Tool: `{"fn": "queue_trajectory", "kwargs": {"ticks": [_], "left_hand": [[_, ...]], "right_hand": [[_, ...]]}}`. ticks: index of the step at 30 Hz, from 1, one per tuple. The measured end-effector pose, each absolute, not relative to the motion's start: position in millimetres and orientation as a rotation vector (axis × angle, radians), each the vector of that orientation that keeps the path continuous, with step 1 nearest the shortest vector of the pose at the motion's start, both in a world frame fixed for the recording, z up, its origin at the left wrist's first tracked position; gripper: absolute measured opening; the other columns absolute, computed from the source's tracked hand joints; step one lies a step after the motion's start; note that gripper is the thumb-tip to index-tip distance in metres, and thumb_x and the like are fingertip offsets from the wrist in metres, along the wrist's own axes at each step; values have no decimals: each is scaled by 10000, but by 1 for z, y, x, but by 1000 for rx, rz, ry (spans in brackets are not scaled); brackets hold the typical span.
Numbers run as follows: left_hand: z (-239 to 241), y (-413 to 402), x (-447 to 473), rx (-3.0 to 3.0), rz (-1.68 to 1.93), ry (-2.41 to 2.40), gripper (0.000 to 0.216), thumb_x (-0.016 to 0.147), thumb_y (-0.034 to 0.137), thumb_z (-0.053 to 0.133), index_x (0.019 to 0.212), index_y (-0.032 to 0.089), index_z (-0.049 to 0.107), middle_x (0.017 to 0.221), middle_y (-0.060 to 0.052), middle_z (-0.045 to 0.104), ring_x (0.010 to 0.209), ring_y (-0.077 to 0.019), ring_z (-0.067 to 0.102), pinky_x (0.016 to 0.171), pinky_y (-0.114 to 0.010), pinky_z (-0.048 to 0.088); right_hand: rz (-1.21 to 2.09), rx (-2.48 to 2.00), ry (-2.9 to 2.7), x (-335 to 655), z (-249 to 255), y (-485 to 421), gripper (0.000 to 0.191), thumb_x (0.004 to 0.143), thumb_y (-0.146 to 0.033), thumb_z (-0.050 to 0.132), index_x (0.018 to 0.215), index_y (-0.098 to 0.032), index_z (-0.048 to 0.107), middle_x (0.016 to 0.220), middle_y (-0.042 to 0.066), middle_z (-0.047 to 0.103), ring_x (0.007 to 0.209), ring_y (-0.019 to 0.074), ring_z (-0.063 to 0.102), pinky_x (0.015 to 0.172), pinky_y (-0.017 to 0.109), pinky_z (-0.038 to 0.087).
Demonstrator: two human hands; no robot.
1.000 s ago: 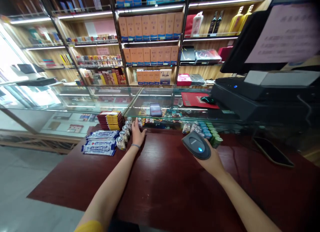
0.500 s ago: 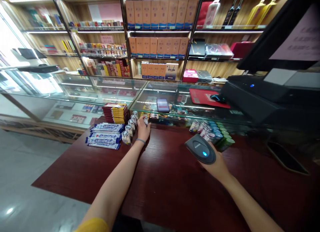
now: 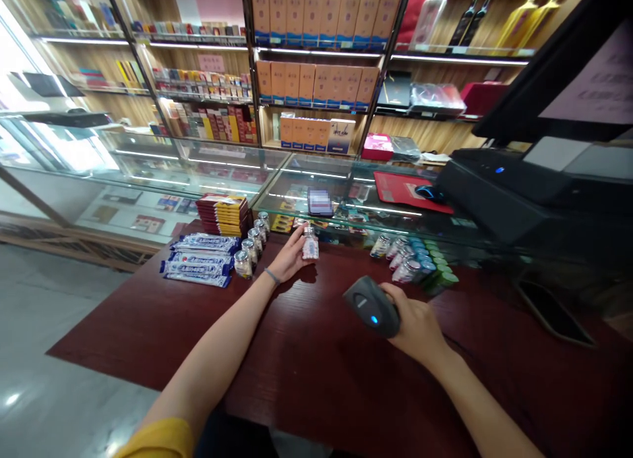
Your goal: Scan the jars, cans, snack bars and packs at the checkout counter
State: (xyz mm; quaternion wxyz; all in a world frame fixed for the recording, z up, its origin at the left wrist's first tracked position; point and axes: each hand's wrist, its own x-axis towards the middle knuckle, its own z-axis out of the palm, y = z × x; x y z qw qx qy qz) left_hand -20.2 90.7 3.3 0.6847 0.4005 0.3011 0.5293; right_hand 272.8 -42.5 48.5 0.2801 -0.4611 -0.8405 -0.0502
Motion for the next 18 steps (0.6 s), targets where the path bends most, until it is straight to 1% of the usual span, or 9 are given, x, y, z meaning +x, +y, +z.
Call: {"fn": "queue_trajectory", "kwargs": {"ticks": [4,9,11,15,18], "left_hand": [[1,90,-22,936,1150,668,687,871,464,688,1487,398,391,1233,-69,660,928,-190,672,766,-351,584],[2,92,-21,970,1147,682,660,891,474,655,1488,388,386,1231,-89,658,947,-211,674,764,-376,582],[4,92,-21,966,1149,693,665,896,474,648,1494,374,377,1229,-102,655,962,-222,671,760,-378,580],[6,89,-21,938,1158,681,676,889,475,661,1493,384,370,1169,-74,664,937,-203,673,770,-354,577],[7,87,-23,863,1139,596,680,884,472,670,1489,396,370,1107,-46,666,960,-215,685,814,-378,577]], "right_hand": [[-261,-1131,-2354,266,56,-44,542,734,-179,512,1273,-170,456,875,74,774,642,235,734,561,301,496],[-208,-1135,-2416,266,60,-45,380,684,-191,562,1062,-208,523,758,29,745,629,233,724,544,294,463],[-200,-1141,-2412,267,61,-46,361,677,-191,568,1034,-215,524,739,21,738,622,234,722,541,293,455],[-168,-1186,-2357,270,60,-45,438,678,-190,576,1112,-209,516,769,30,748,616,229,720,541,282,459],[-130,-1261,-2257,277,57,-42,467,688,-204,592,1149,-211,520,720,11,731,598,232,714,529,277,455]]}}
